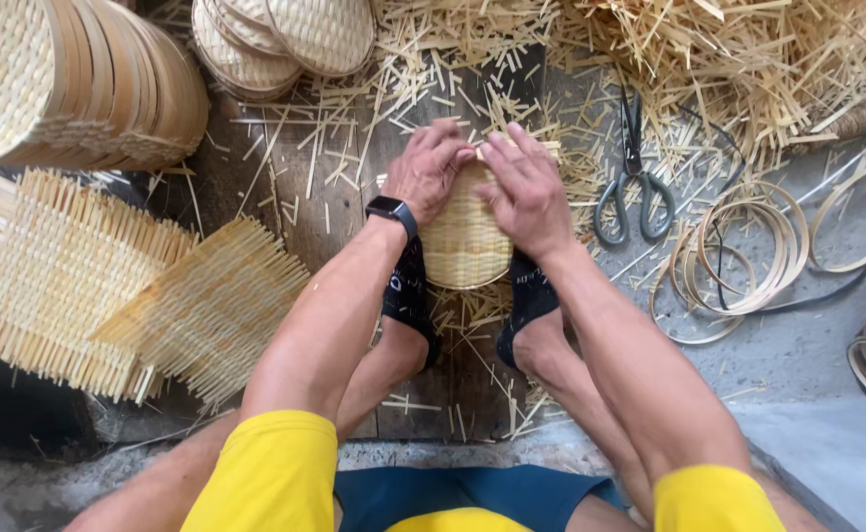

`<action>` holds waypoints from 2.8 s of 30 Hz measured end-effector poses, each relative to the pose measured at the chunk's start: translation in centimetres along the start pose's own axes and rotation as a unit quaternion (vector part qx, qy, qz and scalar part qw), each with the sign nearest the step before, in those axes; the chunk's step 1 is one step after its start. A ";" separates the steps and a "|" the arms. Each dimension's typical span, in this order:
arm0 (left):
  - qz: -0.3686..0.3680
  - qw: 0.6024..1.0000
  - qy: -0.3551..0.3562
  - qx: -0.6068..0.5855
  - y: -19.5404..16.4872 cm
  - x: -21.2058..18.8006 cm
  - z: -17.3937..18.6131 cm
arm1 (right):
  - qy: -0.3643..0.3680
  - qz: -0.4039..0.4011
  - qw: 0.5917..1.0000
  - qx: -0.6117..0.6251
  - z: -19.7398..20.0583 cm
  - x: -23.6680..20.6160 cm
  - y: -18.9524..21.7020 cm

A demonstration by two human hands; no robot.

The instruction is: The person sits on the floor of a basket workshop and assembles round bamboo baskets. They take a woven bamboo panel, bend it into a circle, fit it to a bamboo rim ring, and press the assembly over a round wooden mold, using shears to trim and adjust the bamboo strips before setting the formed basket aside.

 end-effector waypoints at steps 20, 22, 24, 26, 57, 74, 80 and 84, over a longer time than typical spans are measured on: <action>0.200 0.958 0.125 -0.161 -2.1 1.5 1.8 | -0.012 -0.233 0.965 0.123 10.1 3.5 -4.1; 0.151 0.976 0.119 -0.107 -4.5 1.2 3.4 | 0.109 -0.230 0.963 -0.090 17.5 3.0 -4.3; 0.044 0.996 0.052 -0.050 -7.2 0.2 4.9 | 0.202 -0.227 0.922 -0.242 24.2 1.1 -5.0; -0.075 0.996 0.028 -0.025 -9.7 -2.0 4.8 | 0.239 -0.263 0.886 -0.298 28.3 -2.0 -5.7; -0.040 0.979 0.117 0.163 -8.6 -5.5 -4.0 | 0.186 -0.489 0.852 -0.012 12.0 -17.9 -16.6; 0.158 0.977 -0.004 0.141 -8.7 -8.6 -5.5 | 0.141 -0.116 0.930 -0.319 7.6 -11.5 -13.5; 0.108 0.986 0.042 0.121 -8.9 -8.3 -5.3 | 0.065 -0.028 0.931 -0.358 6.6 -10.3 -13.0; 0.051 0.992 0.056 0.104 -8.8 -8.1 -4.3 | 0.124 -0.044 0.938 -0.321 6.7 -10.6 -14.7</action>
Point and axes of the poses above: each hand's wrist, its own x-axis towards the middle knuckle, its own z-axis out of the back of the hand, y = z × x, the point moved 4 cm from there along x, towards the middle knuckle, and after that the axes turned 7 degrees about -y, right-handed, at the moved point
